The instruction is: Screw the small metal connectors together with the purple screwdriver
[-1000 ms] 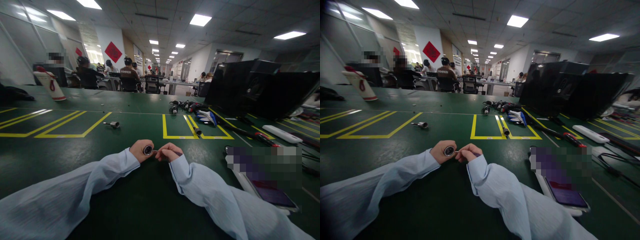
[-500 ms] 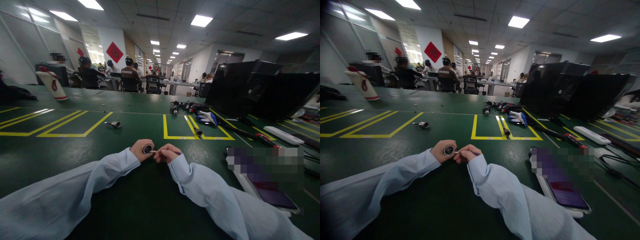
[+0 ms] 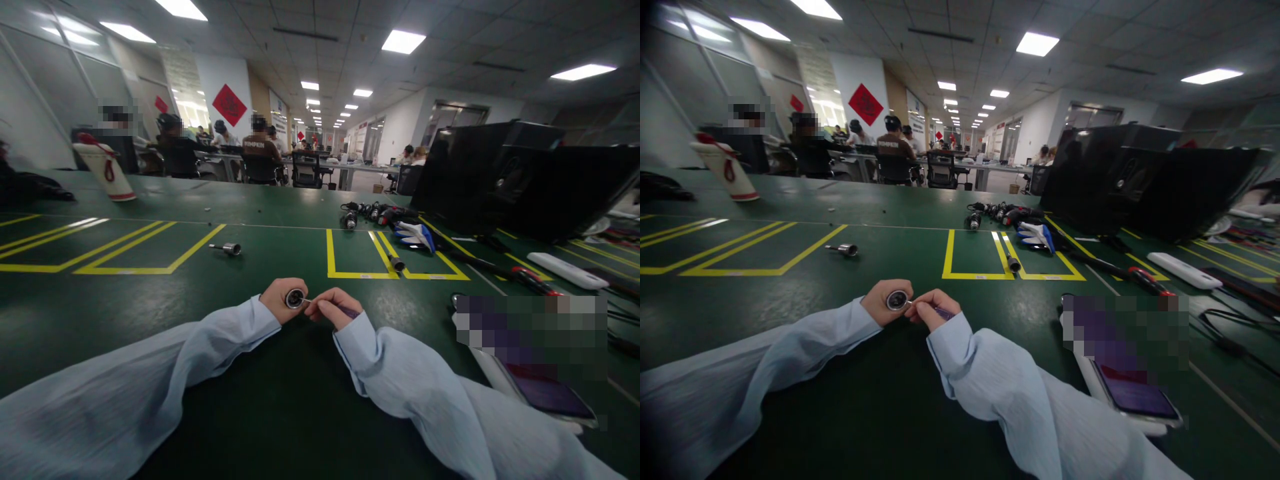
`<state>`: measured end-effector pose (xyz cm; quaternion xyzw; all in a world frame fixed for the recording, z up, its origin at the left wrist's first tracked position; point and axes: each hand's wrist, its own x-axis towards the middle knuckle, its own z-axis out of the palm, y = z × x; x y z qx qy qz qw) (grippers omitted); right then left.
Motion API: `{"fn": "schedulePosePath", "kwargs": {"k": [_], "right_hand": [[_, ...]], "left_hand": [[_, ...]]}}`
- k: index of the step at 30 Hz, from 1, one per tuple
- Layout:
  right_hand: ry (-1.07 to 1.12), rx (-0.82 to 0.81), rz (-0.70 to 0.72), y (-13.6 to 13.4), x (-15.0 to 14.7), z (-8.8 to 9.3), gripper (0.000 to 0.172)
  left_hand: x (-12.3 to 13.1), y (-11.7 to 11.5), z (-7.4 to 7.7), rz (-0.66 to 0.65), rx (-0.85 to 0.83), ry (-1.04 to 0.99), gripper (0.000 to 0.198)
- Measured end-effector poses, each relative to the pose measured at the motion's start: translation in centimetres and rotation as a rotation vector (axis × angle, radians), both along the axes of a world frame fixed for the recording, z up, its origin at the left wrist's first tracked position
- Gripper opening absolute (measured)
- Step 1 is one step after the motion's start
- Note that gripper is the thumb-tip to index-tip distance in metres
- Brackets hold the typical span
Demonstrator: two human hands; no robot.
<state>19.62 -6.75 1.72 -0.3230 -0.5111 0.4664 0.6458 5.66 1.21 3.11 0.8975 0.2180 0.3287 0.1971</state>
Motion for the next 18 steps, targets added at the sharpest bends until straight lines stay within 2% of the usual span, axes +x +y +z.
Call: {"fn": "schedulePosePath", "kwargs": {"k": [5, 9, 14, 18], "right_hand": [[0.154, -0.024, 0.136, 0.81, 0.19, -0.95, 0.014], [0.196, -0.015, 0.176, 0.88, 0.13, -1.02, 0.013], [0.164, 0.011, 0.127, 0.72, 0.12, -0.81, 0.012], [0.118, 0.009, 0.055, 0.73, 0.13, -0.88, 0.012]], "left_hand": [[-0.02, -0.09, 0.1, -0.017, -0.04, -0.027, 0.017], [-0.02, -0.2, 0.33, -0.026, -0.063, -0.045, 0.015], [0.01, -0.31, 0.48, 0.025, -0.086, -0.072, 0.018], [0.02, -0.34, 0.41, 0.088, -0.028, -0.051, 0.017]]}}
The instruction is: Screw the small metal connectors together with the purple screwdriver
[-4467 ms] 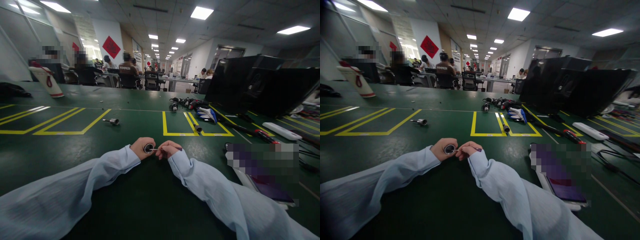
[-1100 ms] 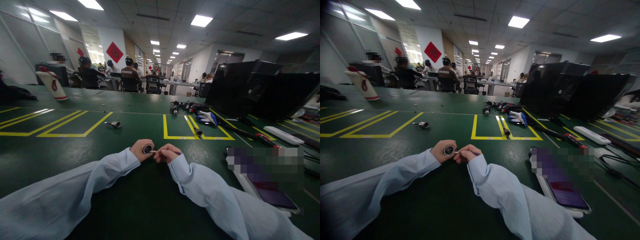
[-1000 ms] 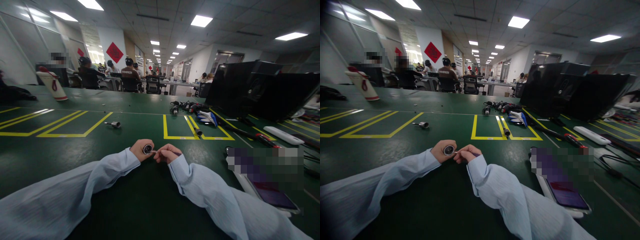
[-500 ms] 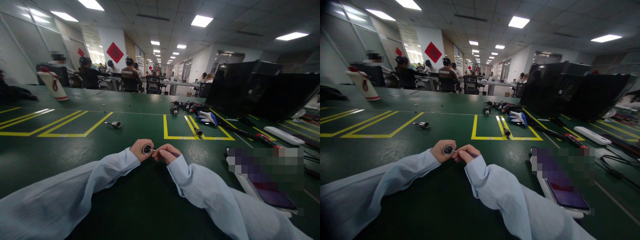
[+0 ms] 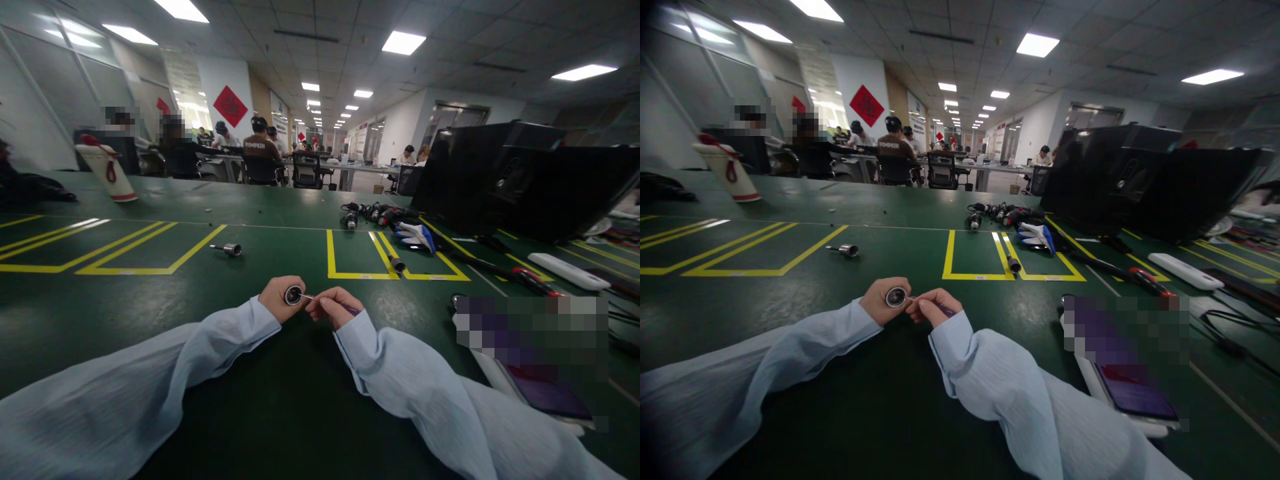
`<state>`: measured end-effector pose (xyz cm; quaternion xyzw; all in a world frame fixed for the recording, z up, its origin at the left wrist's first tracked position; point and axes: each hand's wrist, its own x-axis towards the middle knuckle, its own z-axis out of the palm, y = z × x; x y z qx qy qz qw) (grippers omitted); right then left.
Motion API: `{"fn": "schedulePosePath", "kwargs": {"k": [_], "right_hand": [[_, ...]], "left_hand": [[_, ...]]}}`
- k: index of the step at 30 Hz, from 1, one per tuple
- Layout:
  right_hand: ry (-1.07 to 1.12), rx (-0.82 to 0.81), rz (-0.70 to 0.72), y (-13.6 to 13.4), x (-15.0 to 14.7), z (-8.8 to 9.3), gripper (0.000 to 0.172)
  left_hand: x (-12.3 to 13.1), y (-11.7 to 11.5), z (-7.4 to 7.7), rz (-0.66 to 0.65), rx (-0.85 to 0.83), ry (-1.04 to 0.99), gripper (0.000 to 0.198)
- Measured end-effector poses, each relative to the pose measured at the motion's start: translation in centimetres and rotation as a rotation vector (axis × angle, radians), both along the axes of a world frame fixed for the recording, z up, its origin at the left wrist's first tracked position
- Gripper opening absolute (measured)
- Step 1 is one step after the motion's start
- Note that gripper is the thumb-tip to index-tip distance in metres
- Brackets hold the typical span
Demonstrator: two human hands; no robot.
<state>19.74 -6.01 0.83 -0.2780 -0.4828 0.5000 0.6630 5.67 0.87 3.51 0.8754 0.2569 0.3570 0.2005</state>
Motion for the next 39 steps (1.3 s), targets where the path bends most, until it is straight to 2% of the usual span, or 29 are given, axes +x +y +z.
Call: {"fn": "schedulePosePath", "kwargs": {"k": [4, 9, 13, 17, 24, 28, 34, 39], "right_hand": [[0.008, -0.034, 0.04, 0.11, 0.02, -0.1, 0.013], [0.096, -0.082, 0.177, 0.12, 0.34, 0.06, 0.013], [0.14, -0.121, 0.227, 0.08, 0.51, 0.22, 0.011], [0.151, -0.133, 0.227, 0.09, 0.5, 0.24, 0.013], [0.031, -0.074, 0.053, 0.05, 0.14, 0.01, 0.016], [0.092, -0.139, 0.134, 0.04, 0.31, 0.13, 0.013], [0.173, -0.226, 0.281, 0.23, 0.82, 0.46, 0.013], [0.175, -0.231, 0.289, 0.28, 0.93, 0.4, 0.011]], "left_hand": [[-0.03, -0.05, -0.1, -0.03, 0.043, 0.051, 0.014], [-0.09, -0.02, -0.23, -0.064, 0.013, 0.039, 0.014], [-0.13, 0.09, -0.29, -0.077, -0.003, 0.009, 0.017], [-0.12, 0.09, -0.25, -0.069, -0.004, 0.001, 0.017], [-0.01, -0.12, -0.15, 0.004, 0.082, 0.103, 0.011], [-0.11, -0.11, -0.29, -0.012, 0.105, 0.134, 0.008], [-0.2, 0.09, -0.67, -0.094, 0.052, 0.059, 0.014], [-0.15, 0.08, -0.59, -0.104, 0.033, 0.056, 0.016]]}}
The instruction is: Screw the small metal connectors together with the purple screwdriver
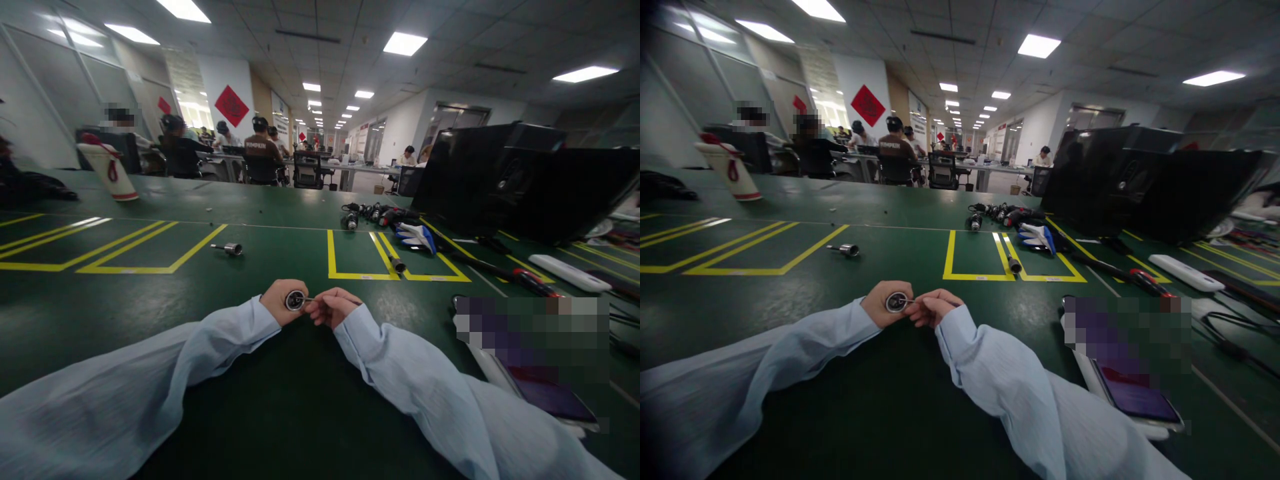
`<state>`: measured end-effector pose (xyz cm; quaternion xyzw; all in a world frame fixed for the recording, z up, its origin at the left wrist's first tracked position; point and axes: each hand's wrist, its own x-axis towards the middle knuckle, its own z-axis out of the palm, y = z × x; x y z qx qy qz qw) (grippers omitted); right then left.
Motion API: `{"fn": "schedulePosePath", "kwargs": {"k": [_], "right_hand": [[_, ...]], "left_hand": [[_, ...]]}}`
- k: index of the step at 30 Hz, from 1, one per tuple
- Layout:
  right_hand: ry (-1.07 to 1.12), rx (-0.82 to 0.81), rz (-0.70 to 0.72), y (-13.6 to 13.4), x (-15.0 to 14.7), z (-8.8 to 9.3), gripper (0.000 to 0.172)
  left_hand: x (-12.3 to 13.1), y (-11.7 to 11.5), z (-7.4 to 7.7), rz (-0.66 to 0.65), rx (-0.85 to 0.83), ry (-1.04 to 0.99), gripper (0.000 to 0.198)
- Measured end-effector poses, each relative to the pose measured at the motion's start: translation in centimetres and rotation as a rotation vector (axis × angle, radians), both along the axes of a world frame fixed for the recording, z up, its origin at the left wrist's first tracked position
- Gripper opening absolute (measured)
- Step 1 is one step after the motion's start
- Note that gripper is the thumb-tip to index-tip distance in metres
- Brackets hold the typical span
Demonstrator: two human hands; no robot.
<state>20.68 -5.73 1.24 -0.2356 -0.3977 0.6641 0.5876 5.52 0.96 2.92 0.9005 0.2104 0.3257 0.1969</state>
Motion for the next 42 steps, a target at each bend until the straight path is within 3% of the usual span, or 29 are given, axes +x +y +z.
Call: {"fn": "schedulePosePath", "kwargs": {"k": [4, 12, 19, 23, 30, 33, 37, 42], "right_hand": [[-0.098, 0.076, -0.13, -0.5, -0.1, 0.3, 0.01], [-0.54, 0.218, -0.515, -1.8, -1.7, 0.9, 0.008], [-0.802, 0.433, -0.569, -2.2, -1.3, 0.8, 0.011], [-0.794, 0.41, -0.581, -2.3, -0.9, 1.1, 0.012], [-0.977, 0.458, -0.591, -2.1, -0.8, 0.7, 0.012], [-0.875, 0.335, -0.53, -1.9, -0.8, 0.7, 0.012], [-0.492, 0.133, -0.356, -1.3, -0.7, 0.6, 0.011], [-0.136, 0.058, -0.154, -0.7, -0.6, 0.1, 0.007]], "left_hand": [[0.1, -0.1, 0.3, 0.101, 0.035, 0.021, 0.018], [0.0, 0.1, 0.4, 0.203, 0.168, 0.135, 0.02], [0.1, 0.0, 0.2, 0.209, 0.129, 0.097, 0.019], [0.1, -0.1, 0.1, 0.11, 0.04, 0.118, 0.014], [0.1, -0.4, 0.1, 0.081, 0.052, 0.189, 0.013], [0.0, -0.4, 0.2, 0.047, 0.065, 0.2, 0.011], [-0.1, -0.2, 0.4, 0.035, 0.059, 0.162, 0.01], [-0.1, -0.1, 0.5, 0.047, 0.048, 0.069, 0.012]]}}
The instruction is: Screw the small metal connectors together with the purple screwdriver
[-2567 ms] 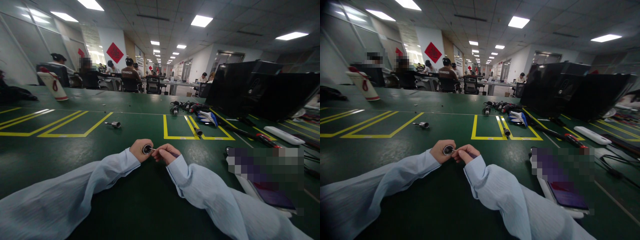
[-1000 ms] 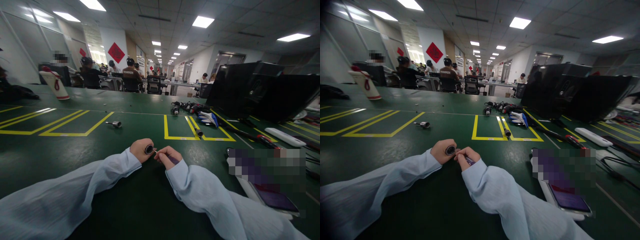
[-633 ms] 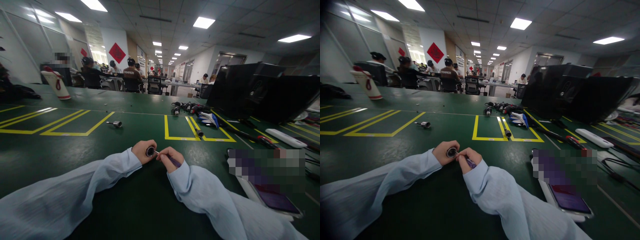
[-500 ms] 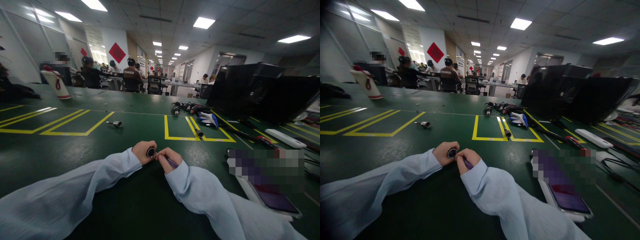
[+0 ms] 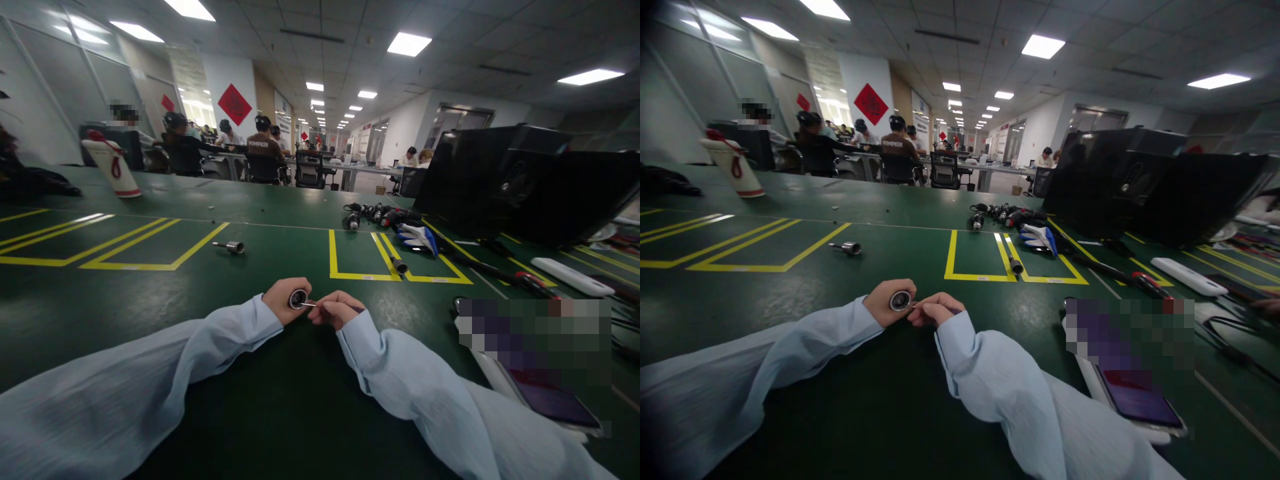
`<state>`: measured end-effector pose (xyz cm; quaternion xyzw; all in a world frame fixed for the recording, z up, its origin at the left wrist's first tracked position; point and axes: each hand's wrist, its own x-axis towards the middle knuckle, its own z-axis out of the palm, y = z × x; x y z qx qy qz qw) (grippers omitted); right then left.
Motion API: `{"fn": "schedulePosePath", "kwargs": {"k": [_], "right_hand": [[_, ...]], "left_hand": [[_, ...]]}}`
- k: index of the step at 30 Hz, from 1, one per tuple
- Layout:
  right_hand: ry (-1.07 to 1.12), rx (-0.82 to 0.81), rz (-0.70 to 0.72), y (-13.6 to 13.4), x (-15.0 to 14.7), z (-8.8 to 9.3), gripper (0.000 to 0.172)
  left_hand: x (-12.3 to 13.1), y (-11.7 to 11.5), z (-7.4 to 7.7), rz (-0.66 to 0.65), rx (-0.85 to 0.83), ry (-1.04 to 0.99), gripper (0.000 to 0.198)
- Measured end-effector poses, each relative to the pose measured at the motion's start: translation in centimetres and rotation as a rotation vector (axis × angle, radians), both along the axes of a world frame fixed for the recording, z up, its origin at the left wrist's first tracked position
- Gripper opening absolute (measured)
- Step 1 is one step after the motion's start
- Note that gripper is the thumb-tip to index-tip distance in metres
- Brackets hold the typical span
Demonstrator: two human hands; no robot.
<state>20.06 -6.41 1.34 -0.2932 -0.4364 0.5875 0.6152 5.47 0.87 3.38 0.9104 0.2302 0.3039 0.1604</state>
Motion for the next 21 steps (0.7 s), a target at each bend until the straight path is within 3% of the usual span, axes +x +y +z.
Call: {"fn": "schedulePosePath", "kwargs": {"k": [4, 13, 21], "right_hand": [[0.106, 0.006, 0.076, 0.15, 0.13, -0.15, 0.006], [-0.035, 0.029, -0.069, -0.02, 0.14, 0.01, 0.005], [0.114, -0.01, 0.134, 0.17, 0.18, 0.04, 0.008]], "left_hand": [[0.03, 0.04, -0.12, 0.018, -0.01, -0.04, 0.016], [0.05, -0.28, -0.09, 0.065, 0.01, -0.017, 0.013], [-0.07, -0.2, -0.04, -0.002, -0.056, -0.067, 0.015]]}}
